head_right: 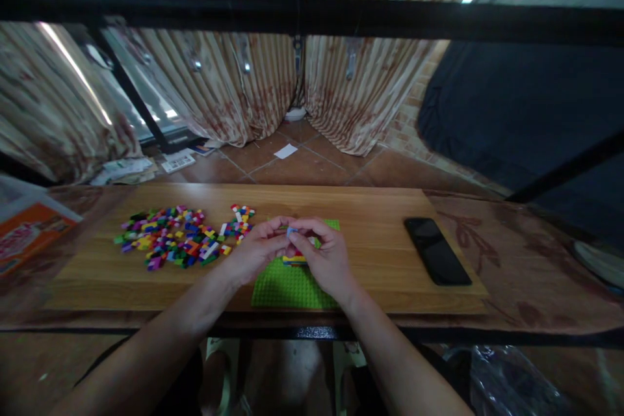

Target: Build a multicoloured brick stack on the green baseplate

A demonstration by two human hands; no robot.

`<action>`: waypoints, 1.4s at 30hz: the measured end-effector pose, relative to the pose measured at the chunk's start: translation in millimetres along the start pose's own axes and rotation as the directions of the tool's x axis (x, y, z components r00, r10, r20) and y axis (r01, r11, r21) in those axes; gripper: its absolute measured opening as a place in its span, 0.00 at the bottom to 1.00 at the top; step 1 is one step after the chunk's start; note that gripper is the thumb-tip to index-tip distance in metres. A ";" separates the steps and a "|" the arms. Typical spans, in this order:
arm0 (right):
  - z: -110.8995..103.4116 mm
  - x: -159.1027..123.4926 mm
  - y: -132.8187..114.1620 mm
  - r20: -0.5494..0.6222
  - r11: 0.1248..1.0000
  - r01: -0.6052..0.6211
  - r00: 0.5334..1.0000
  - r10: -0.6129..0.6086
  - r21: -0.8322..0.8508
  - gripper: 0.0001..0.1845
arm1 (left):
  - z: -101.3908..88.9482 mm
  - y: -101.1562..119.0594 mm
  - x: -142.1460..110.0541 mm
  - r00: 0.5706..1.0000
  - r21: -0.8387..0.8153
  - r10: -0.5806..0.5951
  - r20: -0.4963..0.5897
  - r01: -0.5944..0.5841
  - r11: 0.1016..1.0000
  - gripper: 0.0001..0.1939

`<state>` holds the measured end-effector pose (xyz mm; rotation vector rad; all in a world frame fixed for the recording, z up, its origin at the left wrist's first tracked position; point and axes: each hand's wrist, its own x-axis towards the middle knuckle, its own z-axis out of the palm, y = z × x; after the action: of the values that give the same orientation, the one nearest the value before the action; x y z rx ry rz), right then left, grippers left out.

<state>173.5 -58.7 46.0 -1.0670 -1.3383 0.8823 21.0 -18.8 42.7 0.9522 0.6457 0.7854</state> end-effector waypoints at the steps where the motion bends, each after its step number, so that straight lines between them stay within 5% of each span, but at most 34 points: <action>1: -4.2 2.2 0.8 -0.018 1.000 -0.003 1.000 0.002 -0.022 0.08 | 0.7 0.0 0.3 1.000 0.044 0.018 -0.002 -0.018 0.999 0.19; 5: -30.9 15.5 14.6 -0.166 0.993 -0.031 0.986 0.011 -0.117 0.10 | -8.1 3.2 6.2 0.983 0.278 0.109 -0.145 -0.065 0.958 0.12; 8: -44.9 21.2 29.1 -0.148 0.974 -0.134 0.983 0.107 -0.185 0.12 | -24.0 3.1 13.9 0.921 0.487 0.225 -0.319 -0.044 0.872 0.08; 10: -46.2 20.7 36.6 -0.099 0.957 -0.170 0.984 0.151 -0.236 0.14 | -32.3 0.4 17.9 0.894 0.615 0.296 -0.337 -0.029 0.788 0.07; 17: -34.7 16.1 43.0 -0.002 0.944 -0.144 0.989 0.150 -0.296 0.12 | -28.6 -11.6 18.5 0.933 0.778 0.294 -0.207 -0.026 0.628 0.13; 21: -32.8 16.7 42.2 0.013 0.943 -0.167 0.984 0.178 -0.288 0.12 | -20.2 -10.3 15.2 0.951 0.829 0.304 -0.063 -0.119 0.546 0.18; 25: -33.3 16.6 43.3 0.014 0.948 -0.171 0.983 0.181 -0.269 0.13 | -14.0 -8.8 9.7 0.925 0.909 0.360 0.121 -0.249 0.334 0.19; 30: -34.6 15.6 43.0 0.046 0.941 -0.129 0.987 0.151 -0.314 0.14 | -12.0 -14.9 5.4 0.920 0.950 0.279 0.276 -0.305 0.065 0.27; 36: -35.1 15.9 41.3 0.036 0.926 -0.111 0.990 0.133 -0.361 0.17 | -9.2 -18.7 5.8 0.925 0.954 0.233 0.300 -0.291 -0.070 0.31; 42: -36.1 16.2 42.9 0.045 0.924 -0.111 0.990 0.137 -0.366 0.17 | 4.7 -14.7 3.7 0.946 0.969 0.211 0.247 -0.235 -0.079 0.26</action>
<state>214.2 -33.5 12.7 -1.4314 -1.5441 0.7860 31.0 -23.2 31.2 2.5829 1.0979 0.4455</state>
